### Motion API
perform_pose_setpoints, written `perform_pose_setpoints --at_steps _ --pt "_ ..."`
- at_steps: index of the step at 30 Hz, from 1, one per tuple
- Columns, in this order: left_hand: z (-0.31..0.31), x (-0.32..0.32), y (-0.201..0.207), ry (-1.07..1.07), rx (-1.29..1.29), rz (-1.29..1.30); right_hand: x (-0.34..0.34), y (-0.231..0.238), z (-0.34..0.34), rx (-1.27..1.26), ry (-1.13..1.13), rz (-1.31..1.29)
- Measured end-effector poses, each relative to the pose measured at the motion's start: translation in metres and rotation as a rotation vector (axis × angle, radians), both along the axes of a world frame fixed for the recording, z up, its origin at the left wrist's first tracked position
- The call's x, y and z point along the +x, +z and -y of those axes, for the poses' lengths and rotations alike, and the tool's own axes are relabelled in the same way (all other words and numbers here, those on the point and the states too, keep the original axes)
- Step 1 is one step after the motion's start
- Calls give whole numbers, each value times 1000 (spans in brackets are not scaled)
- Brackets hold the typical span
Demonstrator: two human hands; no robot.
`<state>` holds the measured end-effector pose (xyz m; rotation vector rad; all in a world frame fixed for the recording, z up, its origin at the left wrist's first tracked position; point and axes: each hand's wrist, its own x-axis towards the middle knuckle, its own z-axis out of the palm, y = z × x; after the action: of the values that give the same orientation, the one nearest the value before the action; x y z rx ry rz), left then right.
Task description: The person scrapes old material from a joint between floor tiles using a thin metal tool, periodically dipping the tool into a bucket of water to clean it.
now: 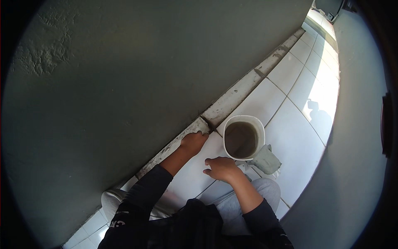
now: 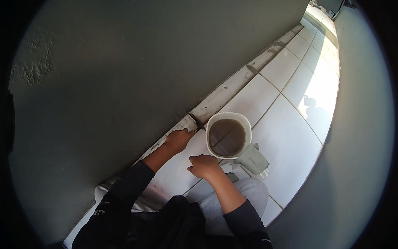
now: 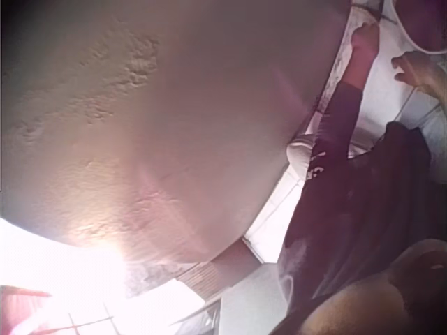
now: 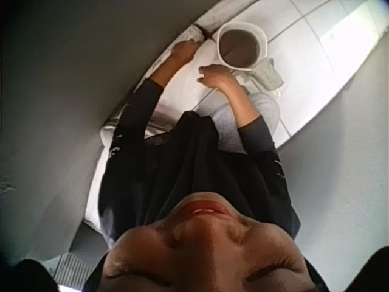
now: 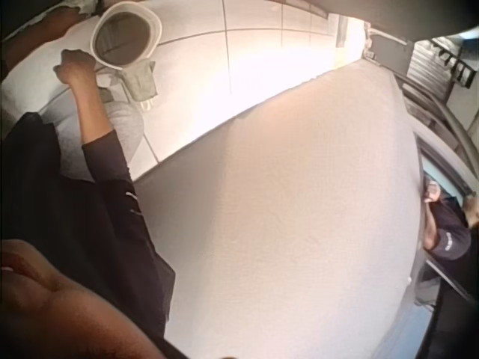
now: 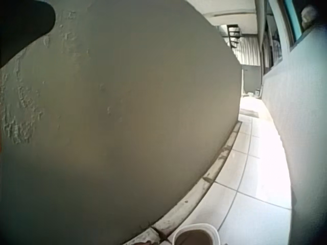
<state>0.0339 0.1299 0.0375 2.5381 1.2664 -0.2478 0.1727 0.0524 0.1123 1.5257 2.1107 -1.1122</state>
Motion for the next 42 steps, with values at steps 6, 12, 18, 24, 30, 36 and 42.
perform_pose_setpoints --at_steps 6,12,18,24,30,36,42 --pt "2 9 1 61 1 -6 -4 0 -1 1 8 -14" --pt "0 6 -1 101 -8 10 0 -2 0 3 -4 -17" --pt "-6 7 0 138 -6 3 -3 0 0 16 8 -22" --pt "-1 16 1 179 -24 -7 0 1 -1 3 -2 -8" --pt "-7 11 -1 183 -16 16 -2 1 -1 -5 10 -8" --pt "8 19 -3 205 -23 16 -1 1 -1 0 5 -9" --pt "-8 13 -1 255 -15 19 -3 -1 -1 0 -3 -12"
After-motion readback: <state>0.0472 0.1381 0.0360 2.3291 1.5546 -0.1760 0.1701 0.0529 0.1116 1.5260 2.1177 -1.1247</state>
